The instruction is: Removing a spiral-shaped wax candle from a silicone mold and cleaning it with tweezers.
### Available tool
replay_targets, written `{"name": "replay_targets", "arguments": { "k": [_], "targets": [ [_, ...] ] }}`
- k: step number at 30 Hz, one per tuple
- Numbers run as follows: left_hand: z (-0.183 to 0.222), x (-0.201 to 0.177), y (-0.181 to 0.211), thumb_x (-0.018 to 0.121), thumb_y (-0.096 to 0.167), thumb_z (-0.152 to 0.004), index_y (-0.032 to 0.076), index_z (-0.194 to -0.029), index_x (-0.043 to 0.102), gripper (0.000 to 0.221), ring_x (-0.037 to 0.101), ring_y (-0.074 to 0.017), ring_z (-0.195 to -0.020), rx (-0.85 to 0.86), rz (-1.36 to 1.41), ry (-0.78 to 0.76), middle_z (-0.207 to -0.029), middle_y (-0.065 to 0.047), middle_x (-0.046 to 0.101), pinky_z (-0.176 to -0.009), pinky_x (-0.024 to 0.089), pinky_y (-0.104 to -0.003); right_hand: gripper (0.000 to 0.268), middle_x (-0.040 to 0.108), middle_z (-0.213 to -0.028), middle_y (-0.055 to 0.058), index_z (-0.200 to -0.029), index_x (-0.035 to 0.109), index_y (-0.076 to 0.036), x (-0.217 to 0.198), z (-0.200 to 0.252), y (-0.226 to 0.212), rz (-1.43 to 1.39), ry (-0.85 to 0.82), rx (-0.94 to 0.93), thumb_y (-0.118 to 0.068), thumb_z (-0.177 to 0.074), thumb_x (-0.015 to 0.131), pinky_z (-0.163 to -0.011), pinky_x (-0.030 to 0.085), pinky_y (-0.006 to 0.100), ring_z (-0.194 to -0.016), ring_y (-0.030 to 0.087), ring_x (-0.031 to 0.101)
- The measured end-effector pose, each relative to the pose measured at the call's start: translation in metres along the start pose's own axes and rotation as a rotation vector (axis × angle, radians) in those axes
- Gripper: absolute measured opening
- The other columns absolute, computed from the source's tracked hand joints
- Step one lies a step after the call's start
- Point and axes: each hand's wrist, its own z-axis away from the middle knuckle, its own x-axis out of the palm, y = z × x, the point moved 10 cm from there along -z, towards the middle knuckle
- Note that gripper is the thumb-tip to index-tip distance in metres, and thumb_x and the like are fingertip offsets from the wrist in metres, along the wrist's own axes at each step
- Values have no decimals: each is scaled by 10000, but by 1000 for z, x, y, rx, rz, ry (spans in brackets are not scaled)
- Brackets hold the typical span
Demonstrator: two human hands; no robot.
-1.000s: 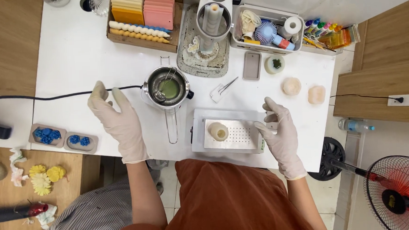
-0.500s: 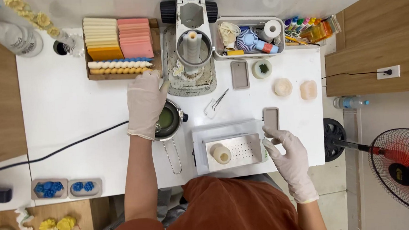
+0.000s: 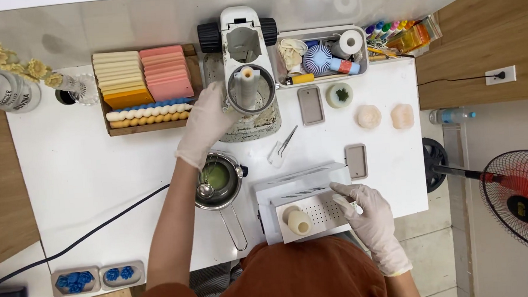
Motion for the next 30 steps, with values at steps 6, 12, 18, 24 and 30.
{"name": "replay_targets", "arguments": {
  "k": [6, 12, 18, 24, 30],
  "targets": [
    [-38, 53, -43, 843, 367, -835, -17, -1151, 645, 535, 638, -432, -1107, -107, 64, -170, -1135, -295, 656, -958, 509, -464, 269, 712, -837, -17, -1097, 792, -218, -5, -5, -6, -9, 5, 2, -255, -831, 795, -723, 541, 321, -777, 176, 651],
    [-31, 79, -54, 785, 381, -863, 10, -1127, 705, 463, 726, -382, -985, -214, 218, -324, -976, -269, 724, -852, 567, -425, 237, 711, -826, -23, -1083, 790, -224, -5, 5, 8, 19, 1, 37, -257, -848, 788, -712, 540, 318, -748, 165, 643],
    [-31, 72, -40, 806, 384, -871, 12, -1111, 710, 453, 713, -391, -960, -81, 183, -249, -951, -252, 717, -827, 551, -428, 297, 732, -900, -15, -1156, 765, -222, -12, -2, -4, -70, -1, 38, -235, -860, 785, -766, 548, 304, -814, 157, 667],
    [-29, 48, -25, 790, 325, -852, 18, -1098, 700, 404, 717, -389, -935, 14, 242, -132, -965, -234, 725, -794, 560, -424, 686, 652, -1272, 63, -1489, 498, -162, -30, -75, -80, -368, 40, -163, -131, -876, 804, -882, 556, 285, -958, 136, 657],
    [-29, 43, -21, 794, 279, -862, 11, -1036, 711, 331, 703, -408, -906, 20, 205, -122, -914, -251, 713, -761, 564, -447, 741, 604, -1302, 103, -1490, 484, -173, -21, -166, -164, -419, 92, -420, -79, -835, 815, -868, 548, 322, -1012, 224, 627]
  ]
}}
